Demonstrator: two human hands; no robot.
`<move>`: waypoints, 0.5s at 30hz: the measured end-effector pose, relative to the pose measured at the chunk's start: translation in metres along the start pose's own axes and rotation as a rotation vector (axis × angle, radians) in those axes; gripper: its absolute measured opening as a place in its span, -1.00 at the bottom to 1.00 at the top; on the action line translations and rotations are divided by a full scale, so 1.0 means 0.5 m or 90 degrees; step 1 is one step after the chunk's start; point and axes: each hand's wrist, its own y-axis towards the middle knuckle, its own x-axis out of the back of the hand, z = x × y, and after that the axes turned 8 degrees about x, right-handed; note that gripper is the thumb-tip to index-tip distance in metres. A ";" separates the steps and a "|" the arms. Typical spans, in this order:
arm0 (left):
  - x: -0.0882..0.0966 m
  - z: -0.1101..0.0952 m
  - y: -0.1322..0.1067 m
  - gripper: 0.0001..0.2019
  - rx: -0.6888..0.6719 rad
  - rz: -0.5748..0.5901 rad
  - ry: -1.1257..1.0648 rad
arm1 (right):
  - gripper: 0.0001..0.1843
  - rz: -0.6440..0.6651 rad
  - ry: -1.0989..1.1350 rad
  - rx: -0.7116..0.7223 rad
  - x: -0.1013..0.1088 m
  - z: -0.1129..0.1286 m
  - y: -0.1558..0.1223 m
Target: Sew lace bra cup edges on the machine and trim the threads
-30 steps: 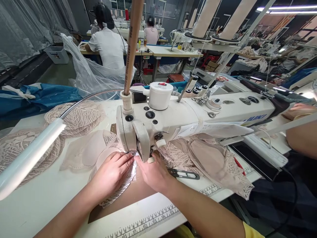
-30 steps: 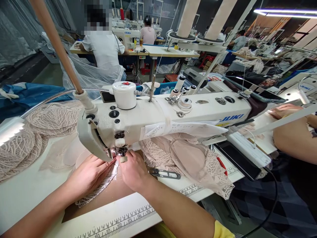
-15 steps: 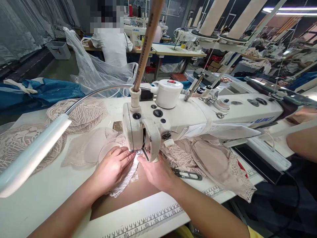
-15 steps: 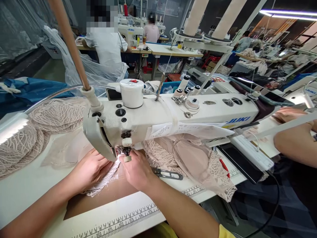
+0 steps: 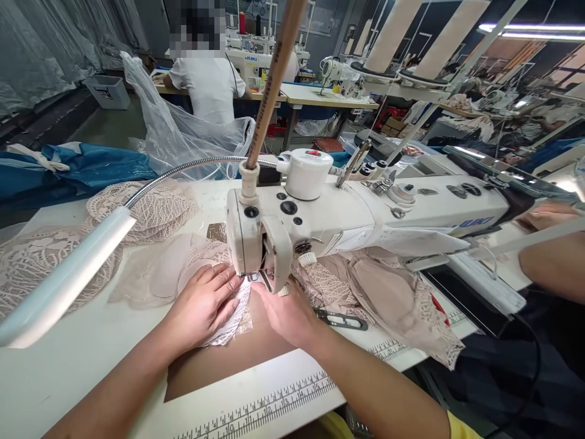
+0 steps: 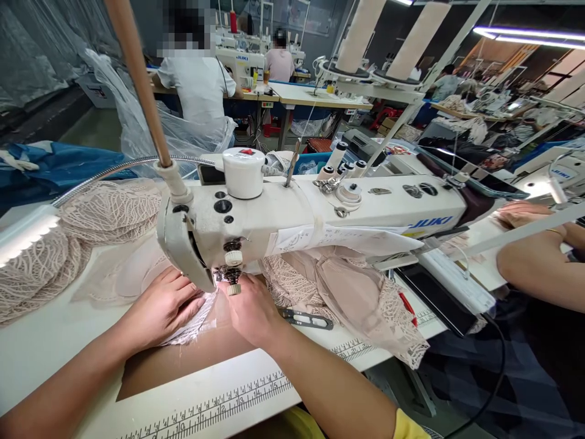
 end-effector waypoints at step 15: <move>0.054 -0.053 -0.167 -0.67 0.115 0.045 -0.111 | -0.71 0.034 0.060 0.081 0.010 0.002 -0.016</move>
